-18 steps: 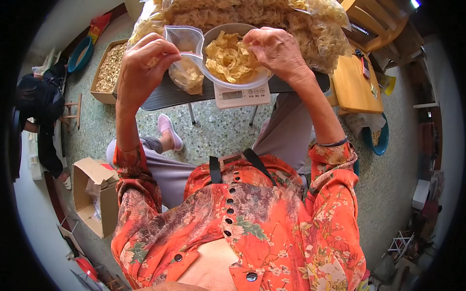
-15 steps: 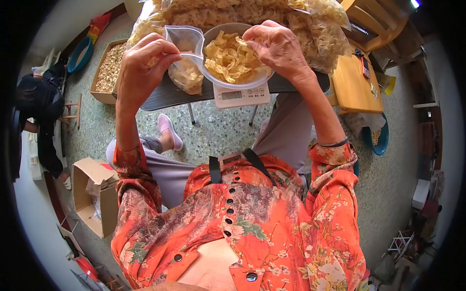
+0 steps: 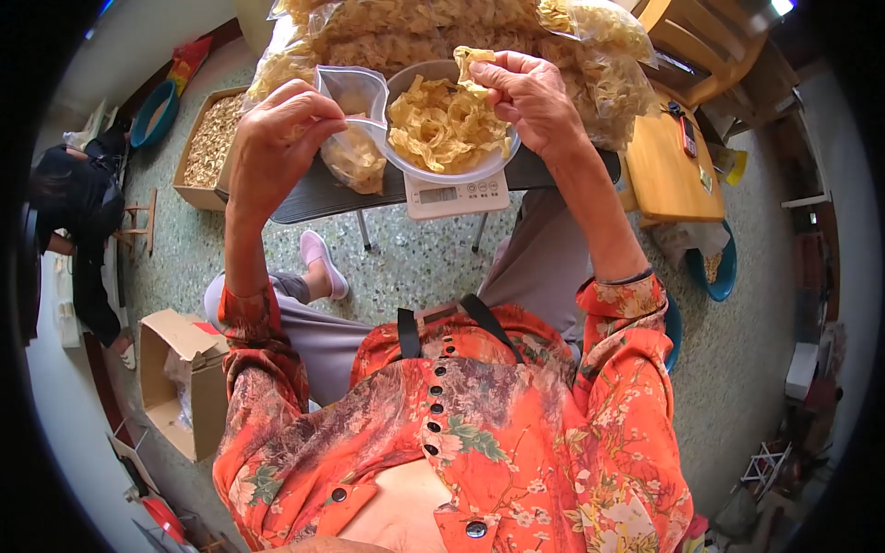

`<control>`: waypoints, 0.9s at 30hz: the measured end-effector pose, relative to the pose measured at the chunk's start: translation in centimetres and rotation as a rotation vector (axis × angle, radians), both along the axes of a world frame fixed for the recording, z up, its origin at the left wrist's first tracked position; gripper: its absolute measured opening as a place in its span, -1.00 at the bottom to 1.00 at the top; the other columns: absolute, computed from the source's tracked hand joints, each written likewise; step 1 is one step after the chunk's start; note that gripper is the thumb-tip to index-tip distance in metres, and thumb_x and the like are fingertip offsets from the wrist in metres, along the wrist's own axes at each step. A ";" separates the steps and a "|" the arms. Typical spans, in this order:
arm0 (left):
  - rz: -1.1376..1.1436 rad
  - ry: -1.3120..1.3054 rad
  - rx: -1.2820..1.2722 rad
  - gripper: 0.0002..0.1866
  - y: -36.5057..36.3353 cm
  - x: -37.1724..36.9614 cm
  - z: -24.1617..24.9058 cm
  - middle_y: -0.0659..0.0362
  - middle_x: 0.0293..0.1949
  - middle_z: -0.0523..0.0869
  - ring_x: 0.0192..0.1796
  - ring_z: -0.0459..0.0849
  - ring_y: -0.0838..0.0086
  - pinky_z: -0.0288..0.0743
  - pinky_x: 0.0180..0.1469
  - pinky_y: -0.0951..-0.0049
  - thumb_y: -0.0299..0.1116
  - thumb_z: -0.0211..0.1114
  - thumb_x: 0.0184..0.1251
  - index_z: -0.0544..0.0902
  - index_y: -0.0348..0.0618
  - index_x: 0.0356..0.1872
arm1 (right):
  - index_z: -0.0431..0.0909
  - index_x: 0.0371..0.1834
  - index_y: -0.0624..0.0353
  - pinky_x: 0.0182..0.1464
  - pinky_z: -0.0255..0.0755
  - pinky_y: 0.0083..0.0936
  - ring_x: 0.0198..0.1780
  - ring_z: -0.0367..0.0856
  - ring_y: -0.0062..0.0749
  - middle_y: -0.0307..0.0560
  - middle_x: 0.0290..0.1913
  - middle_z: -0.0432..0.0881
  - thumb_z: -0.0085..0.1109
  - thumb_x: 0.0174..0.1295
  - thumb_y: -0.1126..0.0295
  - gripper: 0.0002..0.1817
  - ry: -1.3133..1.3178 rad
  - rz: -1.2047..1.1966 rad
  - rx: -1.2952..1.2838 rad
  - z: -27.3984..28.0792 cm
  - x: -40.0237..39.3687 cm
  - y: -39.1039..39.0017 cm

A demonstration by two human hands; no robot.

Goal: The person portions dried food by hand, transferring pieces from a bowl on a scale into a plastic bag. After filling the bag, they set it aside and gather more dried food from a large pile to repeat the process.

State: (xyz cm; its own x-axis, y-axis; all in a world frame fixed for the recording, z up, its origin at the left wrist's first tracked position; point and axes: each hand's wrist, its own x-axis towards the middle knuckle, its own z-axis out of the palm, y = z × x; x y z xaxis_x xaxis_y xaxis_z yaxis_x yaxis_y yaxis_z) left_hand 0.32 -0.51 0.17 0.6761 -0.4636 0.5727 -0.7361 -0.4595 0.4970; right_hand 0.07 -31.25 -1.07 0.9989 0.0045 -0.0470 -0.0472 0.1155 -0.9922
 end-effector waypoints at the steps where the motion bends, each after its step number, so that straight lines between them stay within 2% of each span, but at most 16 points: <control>1: -0.003 -0.013 -0.004 -0.89 -0.1 0.0 0.0 0.14 -0.32 0.71 -0.29 0.76 0.38 0.62 -0.20 0.44 -0.55 0.52 0.22 0.75 -0.27 -0.27 | 0.73 -0.09 0.19 -0.58 0.19 -0.82 -0.51 0.46 -0.88 -0.36 -0.42 0.68 0.43 0.38 0.35 -0.83 -0.028 0.000 0.038 0.3 -0.1 0.6; 5: -0.023 -0.063 -0.020 -0.88 -0.2 0.2 -0.2 0.14 -0.34 0.70 -0.32 0.75 0.39 0.62 -0.22 0.43 -0.55 0.52 0.21 0.75 -0.27 -0.27 | 0.70 -0.16 0.18 -0.60 0.20 -0.79 -0.59 0.44 -0.84 -0.31 -0.45 0.69 0.42 0.39 0.34 -0.85 -0.154 0.084 0.061 1.9 -0.1 3.3; 7: -0.025 -0.060 -0.015 -0.88 -0.1 0.0 -0.2 0.14 -0.34 0.69 -0.33 0.75 0.39 0.61 -0.24 0.43 -0.54 0.52 0.22 0.74 -0.27 -0.28 | 0.72 -0.11 0.19 -0.58 0.27 -0.77 -0.57 0.52 -0.81 -0.23 -0.43 0.75 0.40 0.40 0.32 -0.83 -0.195 0.122 0.019 2.4 0.0 5.3; 9: -0.030 -0.068 -0.016 -0.88 -0.1 -0.2 0.0 0.14 -0.34 0.70 -0.34 0.74 0.40 0.60 -0.25 0.44 -0.53 0.53 0.22 0.75 -0.26 -0.27 | 0.73 -0.06 0.23 -0.54 0.37 -0.75 -0.51 0.62 -0.75 -0.18 -0.36 0.79 0.40 0.41 0.31 -0.78 -0.303 0.080 -0.267 2.7 -0.1 7.5; 10: -0.033 -0.068 -0.016 -0.88 -0.1 -0.3 0.1 0.14 -0.34 0.70 -0.34 0.74 0.40 0.60 -0.25 0.44 -0.53 0.53 0.22 0.75 -0.26 -0.27 | 0.76 -0.04 0.25 -0.47 0.49 -0.71 -0.46 0.68 -0.69 -0.16 -0.30 0.82 0.40 0.41 0.30 -0.76 -0.247 0.136 -0.374 3.2 -0.3 7.9; 11: -0.020 -0.073 -0.019 -0.88 -0.1 -0.4 0.1 0.14 -0.34 0.70 -0.34 0.74 0.40 0.60 -0.25 0.44 -0.52 0.53 0.22 0.75 -0.26 -0.27 | 0.76 -0.04 0.25 -0.47 0.49 -0.71 -0.46 0.68 -0.69 -0.16 -0.30 0.82 0.40 0.41 0.30 -0.76 -0.245 0.131 -0.375 3.4 -0.3 7.8; 13: -0.010 -0.061 -0.027 -0.88 0.0 -0.5 0.0 0.14 -0.33 0.71 -0.34 0.74 0.40 0.60 -0.25 0.44 -0.52 0.53 0.23 0.75 -0.25 -0.26 | 0.79 -0.09 0.24 -0.40 0.56 -0.68 -0.46 0.67 -0.67 -0.19 -0.30 0.81 0.41 0.39 0.31 -0.79 -0.443 0.035 -0.439 3.2 -0.5 7.5; 15: 0.008 -0.072 -0.006 -0.87 0.3 -0.4 0.0 0.15 -0.32 0.72 -0.35 0.74 0.41 0.60 -0.26 0.43 -0.51 0.54 0.23 0.75 -0.25 -0.26 | 0.80 -0.11 0.25 -0.30 0.61 -0.60 -0.35 0.70 -0.67 -0.23 -0.32 0.80 0.42 0.37 0.32 -0.78 -0.434 -0.018 -0.428 2.5 0.3 5.3; 17: 0.018 -0.064 0.008 -0.87 0.4 -0.3 -0.1 0.16 -0.32 0.72 -0.35 0.74 0.41 0.60 -0.26 0.43 -0.50 0.54 0.23 0.75 -0.25 -0.26 | 0.79 -0.13 0.24 -0.23 0.62 -0.55 -0.31 0.72 -0.59 -0.18 -0.33 0.80 0.41 0.35 0.35 -0.82 -0.493 -0.001 -0.746 1.3 0.8 2.4; 18: 0.024 -0.055 0.010 -0.87 0.4 -0.3 -0.1 0.16 -0.32 0.72 -0.35 0.73 0.41 0.60 -0.26 0.44 -0.50 0.54 0.23 0.75 -0.25 -0.26 | 0.79 -0.13 0.24 -0.23 0.62 -0.55 -0.31 0.72 -0.59 -0.18 -0.33 0.80 0.41 0.35 0.35 -0.82 -0.492 0.001 -0.751 0.7 0.6 1.3; 20: 0.031 -0.046 0.009 -0.87 0.4 -0.2 -0.2 0.16 -0.32 0.72 -0.35 0.73 0.41 0.60 -0.25 0.44 -0.50 0.54 0.24 0.75 -0.25 -0.26 | 0.77 -0.04 0.13 -0.11 0.64 -0.38 -0.22 0.76 -0.36 -0.09 -0.24 0.78 0.32 0.33 0.41 -0.82 -0.424 0.149 -1.022 -0.4 0.5 -0.4; 21: 0.024 -0.055 0.012 -0.87 0.5 0.0 -0.3 0.16 -0.32 0.72 -0.35 0.73 0.42 0.60 -0.25 0.44 -0.50 0.54 0.24 0.75 -0.25 -0.26 | 0.77 -0.04 0.13 -0.11 0.64 -0.38 -0.22 0.76 -0.36 -0.09 -0.24 0.78 0.32 0.33 0.41 -0.82 -0.422 0.150 -1.022 -0.8 0.5 -0.6; 23: 0.016 -0.065 0.017 -0.87 0.4 0.0 -0.3 0.16 -0.32 0.72 -0.35 0.72 0.42 0.60 -0.25 0.44 -0.50 0.54 0.24 0.75 -0.25 -0.26 | 0.73 0.07 -0.04 0.02 0.62 -0.23 -0.07 0.73 -0.14 0.00 -0.15 0.70 0.25 0.32 0.46 -0.72 -0.674 0.146 -1.255 -1.5 0.8 -1.1; 24: 0.017 -0.059 0.012 -0.87 0.4 0.0 -0.2 0.17 -0.32 0.73 -0.35 0.72 0.43 0.60 -0.25 0.45 -0.51 0.54 0.23 0.75 -0.25 -0.26 | 0.70 0.13 -0.16 0.09 0.58 -0.13 0.01 0.69 -0.04 0.02 -0.08 0.62 0.19 0.34 0.44 -0.66 -0.582 0.166 -1.291 -1.4 0.6 -0.9; 25: 0.016 -0.054 0.010 -0.87 0.3 -0.1 -0.1 0.17 -0.32 0.73 -0.35 0.71 0.43 0.60 -0.25 0.45 -0.51 0.54 0.23 0.75 -0.26 -0.26 | 0.70 0.13 -0.16 0.09 0.58 -0.13 0.01 0.69 -0.04 0.02 -0.08 0.62 0.19 0.34 0.44 -0.66 -0.580 0.163 -1.287 -1.4 0.5 -0.5; 27: 0.018 -0.038 0.017 -0.87 0.3 -0.1 0.0 0.17 -0.32 0.73 -0.35 0.71 0.44 0.60 -0.25 0.45 -0.52 0.54 0.23 0.75 -0.26 -0.26 | 0.72 0.08 -0.16 0.07 0.60 -0.16 -0.01 0.70 -0.05 0.02 -0.08 0.60 0.20 0.33 0.41 -0.70 -0.661 0.178 -1.448 -1.4 0.5 0.3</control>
State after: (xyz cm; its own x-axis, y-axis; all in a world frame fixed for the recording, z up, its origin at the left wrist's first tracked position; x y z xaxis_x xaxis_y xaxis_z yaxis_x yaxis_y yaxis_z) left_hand 0.19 -0.24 0.13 0.6621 -0.4618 0.5903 -0.7460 -0.4809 0.4606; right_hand 0.58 -30.95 -2.50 0.8362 0.4555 0.3054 0.5054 -0.8563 -0.1065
